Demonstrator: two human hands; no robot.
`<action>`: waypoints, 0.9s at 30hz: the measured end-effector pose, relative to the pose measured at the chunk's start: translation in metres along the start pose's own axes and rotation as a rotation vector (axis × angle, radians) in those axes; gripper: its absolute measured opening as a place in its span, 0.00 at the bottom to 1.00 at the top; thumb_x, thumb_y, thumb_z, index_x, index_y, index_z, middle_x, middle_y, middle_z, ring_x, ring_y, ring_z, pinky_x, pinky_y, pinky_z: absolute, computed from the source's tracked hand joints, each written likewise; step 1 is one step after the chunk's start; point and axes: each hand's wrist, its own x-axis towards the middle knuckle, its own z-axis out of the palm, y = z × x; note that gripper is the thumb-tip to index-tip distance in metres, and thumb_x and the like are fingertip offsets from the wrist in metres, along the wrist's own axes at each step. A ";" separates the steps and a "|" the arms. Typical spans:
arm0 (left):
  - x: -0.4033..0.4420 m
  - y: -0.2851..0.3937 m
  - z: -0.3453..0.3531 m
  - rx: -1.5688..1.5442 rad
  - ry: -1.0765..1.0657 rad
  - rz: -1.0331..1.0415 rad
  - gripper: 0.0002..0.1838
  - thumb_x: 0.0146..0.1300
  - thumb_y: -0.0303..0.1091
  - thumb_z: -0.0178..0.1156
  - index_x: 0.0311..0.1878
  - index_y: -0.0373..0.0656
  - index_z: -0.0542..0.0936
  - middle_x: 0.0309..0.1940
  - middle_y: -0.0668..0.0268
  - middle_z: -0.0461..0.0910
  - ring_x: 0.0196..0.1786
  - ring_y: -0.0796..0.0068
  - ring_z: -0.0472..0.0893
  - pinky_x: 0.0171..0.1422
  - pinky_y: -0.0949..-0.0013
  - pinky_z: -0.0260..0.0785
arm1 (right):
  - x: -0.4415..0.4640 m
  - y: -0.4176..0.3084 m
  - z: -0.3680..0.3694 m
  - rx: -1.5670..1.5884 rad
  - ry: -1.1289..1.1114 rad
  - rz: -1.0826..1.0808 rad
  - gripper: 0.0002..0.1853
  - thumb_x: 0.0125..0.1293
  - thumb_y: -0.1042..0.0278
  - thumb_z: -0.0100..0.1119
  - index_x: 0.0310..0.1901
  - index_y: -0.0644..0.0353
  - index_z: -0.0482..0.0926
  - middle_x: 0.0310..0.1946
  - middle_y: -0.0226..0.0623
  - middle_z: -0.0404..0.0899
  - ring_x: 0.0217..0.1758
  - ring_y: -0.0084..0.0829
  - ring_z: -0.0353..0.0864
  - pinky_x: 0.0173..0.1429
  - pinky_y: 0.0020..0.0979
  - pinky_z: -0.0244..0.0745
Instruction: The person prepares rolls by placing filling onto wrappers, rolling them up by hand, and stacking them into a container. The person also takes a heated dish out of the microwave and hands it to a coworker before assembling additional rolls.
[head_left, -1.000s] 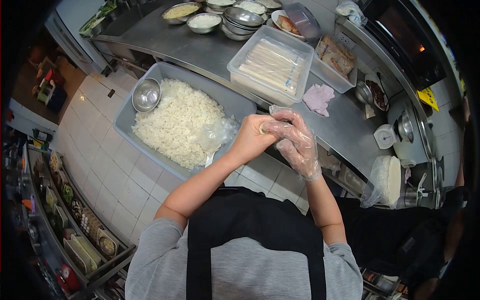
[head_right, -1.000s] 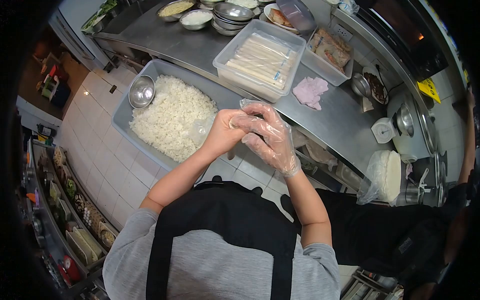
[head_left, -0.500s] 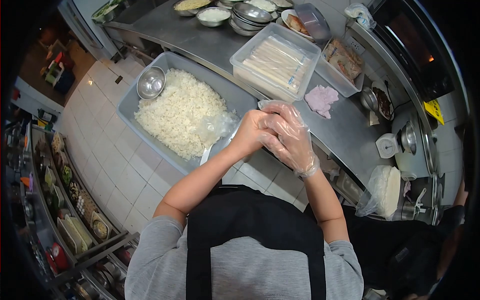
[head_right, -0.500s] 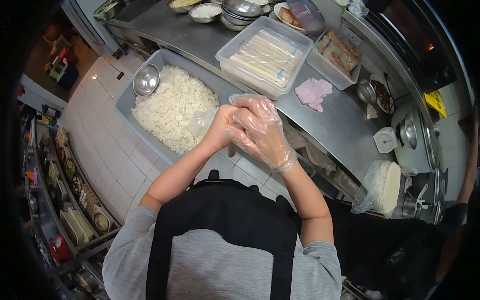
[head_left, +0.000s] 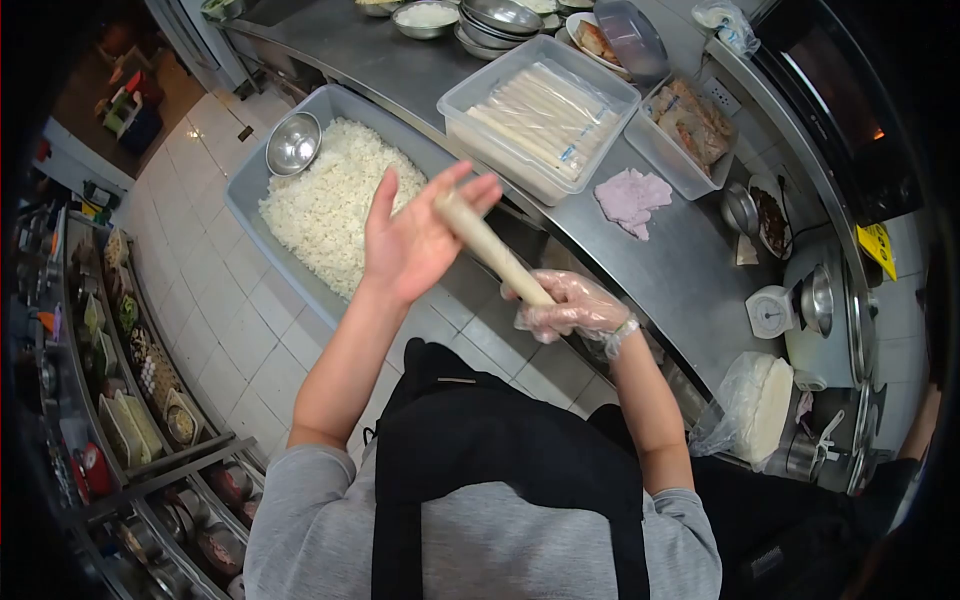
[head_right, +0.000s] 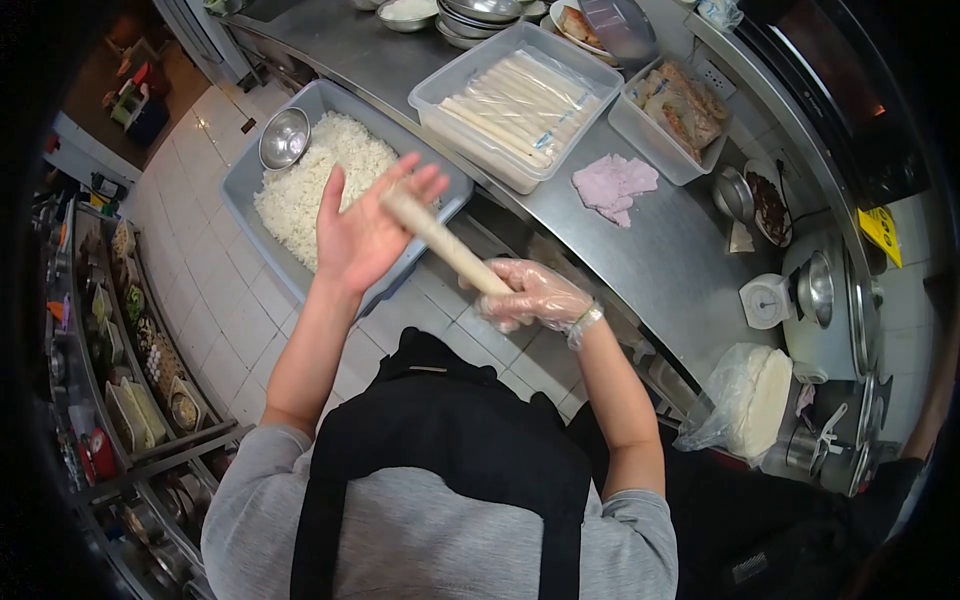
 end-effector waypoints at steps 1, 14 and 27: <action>-0.012 -0.001 -0.004 -0.181 -0.033 -0.100 0.44 0.67 0.65 0.43 0.70 0.33 0.56 0.67 0.45 0.63 0.74 0.46 0.56 0.75 0.49 0.51 | -0.007 -0.008 -0.002 -0.064 -0.013 0.121 0.25 0.61 0.62 0.66 0.55 0.65 0.71 0.37 0.33 0.79 0.40 0.21 0.78 0.44 0.25 0.74; 0.061 0.004 -0.049 0.708 -0.310 -0.990 0.41 0.63 0.56 0.59 0.68 0.35 0.62 0.52 0.53 0.78 0.50 0.68 0.82 0.56 0.68 0.76 | 0.004 -0.116 -0.075 -1.219 0.030 -0.040 0.17 0.53 0.65 0.66 0.47 0.55 0.78 0.30 0.42 0.80 0.35 0.45 0.80 0.39 0.41 0.72; 0.359 0.061 -0.058 2.005 -0.811 -0.684 0.22 0.64 0.50 0.59 0.45 0.38 0.80 0.34 0.62 0.82 0.38 0.70 0.78 0.46 0.68 0.69 | 0.110 -0.114 -0.217 -1.150 0.538 -0.092 0.18 0.54 0.62 0.65 0.45 0.62 0.78 0.32 0.49 0.80 0.36 0.46 0.81 0.42 0.41 0.73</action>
